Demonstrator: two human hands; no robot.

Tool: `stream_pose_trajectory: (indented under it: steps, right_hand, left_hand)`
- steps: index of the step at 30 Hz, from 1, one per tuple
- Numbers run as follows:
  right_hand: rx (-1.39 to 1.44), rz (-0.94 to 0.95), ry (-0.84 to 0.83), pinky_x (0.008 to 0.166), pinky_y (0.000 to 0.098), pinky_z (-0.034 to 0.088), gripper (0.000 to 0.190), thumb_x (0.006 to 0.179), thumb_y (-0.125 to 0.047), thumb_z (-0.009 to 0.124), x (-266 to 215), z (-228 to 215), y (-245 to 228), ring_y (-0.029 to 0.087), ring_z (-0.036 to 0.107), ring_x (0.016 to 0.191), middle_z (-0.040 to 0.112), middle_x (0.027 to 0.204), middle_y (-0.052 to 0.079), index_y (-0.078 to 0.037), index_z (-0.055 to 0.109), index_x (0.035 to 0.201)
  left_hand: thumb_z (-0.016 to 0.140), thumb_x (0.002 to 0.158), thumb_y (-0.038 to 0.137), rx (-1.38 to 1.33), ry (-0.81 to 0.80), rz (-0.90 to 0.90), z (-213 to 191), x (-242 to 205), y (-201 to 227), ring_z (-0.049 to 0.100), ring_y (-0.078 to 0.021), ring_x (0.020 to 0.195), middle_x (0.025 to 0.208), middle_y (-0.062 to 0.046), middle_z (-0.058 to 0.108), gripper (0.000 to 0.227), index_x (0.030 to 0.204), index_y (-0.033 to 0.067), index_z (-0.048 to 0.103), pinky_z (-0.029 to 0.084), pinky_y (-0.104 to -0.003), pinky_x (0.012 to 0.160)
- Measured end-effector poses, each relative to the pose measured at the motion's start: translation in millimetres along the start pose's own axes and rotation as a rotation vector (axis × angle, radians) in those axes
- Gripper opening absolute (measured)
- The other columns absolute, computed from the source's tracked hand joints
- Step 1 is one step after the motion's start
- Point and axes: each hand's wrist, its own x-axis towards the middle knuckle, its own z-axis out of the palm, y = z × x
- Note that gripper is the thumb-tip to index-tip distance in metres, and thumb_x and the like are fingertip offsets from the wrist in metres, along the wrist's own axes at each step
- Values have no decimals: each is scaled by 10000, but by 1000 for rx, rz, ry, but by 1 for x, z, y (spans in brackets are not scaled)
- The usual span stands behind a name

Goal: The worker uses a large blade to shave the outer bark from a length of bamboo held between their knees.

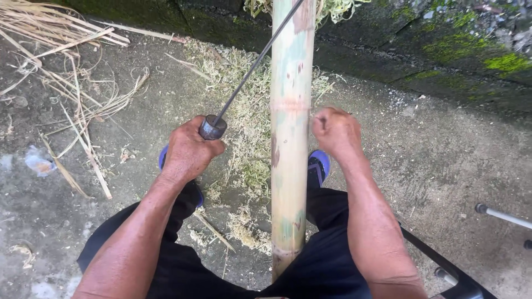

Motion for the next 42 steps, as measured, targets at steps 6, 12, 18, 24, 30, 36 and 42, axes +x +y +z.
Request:
stream_pose_trajectory:
  steps: [6,12,18,24,30,36,42]
  right_hand:
    - [517,175,241,813,331,596,346,1069,-398,540,6,7,-10,210,672,997,670,1140,143,-88,680,1136]
    - [851,-108,162,973,427,539,989,870,-368,760,12,26,-61,306,624,1164,522,1339,232,9,117,1521]
    - [1745,221,-376,1028,474,549,781,785,-318,819,60,71,22,344,691,1093,696,1196,229,83,524,1388]
    - [1860,69,-536,1076,474,535,767,748,-288,834,74,74,32,353,685,1117,685,1234,211,65,550,1367]
    - [1646,189,-409,1031,489,501,878,675,-279,846,49,90,39,361,683,1160,654,1285,225,34,482,1410]
    - [1790,121,-569,1051,469,513,900,655,-250,836,28,111,33,323,659,1152,647,1286,190,26,483,1436]
    - [1714,201,-513,1005,441,537,879,622,-256,808,9,79,2,265,691,1096,679,1244,155,13,505,1403]
  left_hand:
    - [770,711,159,-10,-18,-58,-4,-3,8,698,-185,809,884,-64,741,361,1061,88,716,560,-357,804]
    - [703,747,118,-87,-86,-64,-6,-3,16,694,-193,757,908,-77,728,386,1133,108,691,585,-367,746]
    - [702,739,108,-115,-94,-76,-4,3,29,684,-182,761,891,-73,724,368,1107,115,701,569,-378,739]
    - [694,736,117,-169,-87,-96,-8,4,25,679,-179,754,870,-82,710,334,1070,96,697,586,-383,738]
    - [734,703,122,-169,30,70,-2,6,18,671,-180,765,865,-48,714,393,1091,67,713,555,-369,780]
    - [723,680,101,-288,-94,-21,6,11,20,660,-160,765,870,-24,696,444,1119,42,687,561,-351,718]
    - [750,707,85,-326,-138,-163,13,28,15,598,-129,704,792,-21,658,325,1024,41,692,509,-307,670]
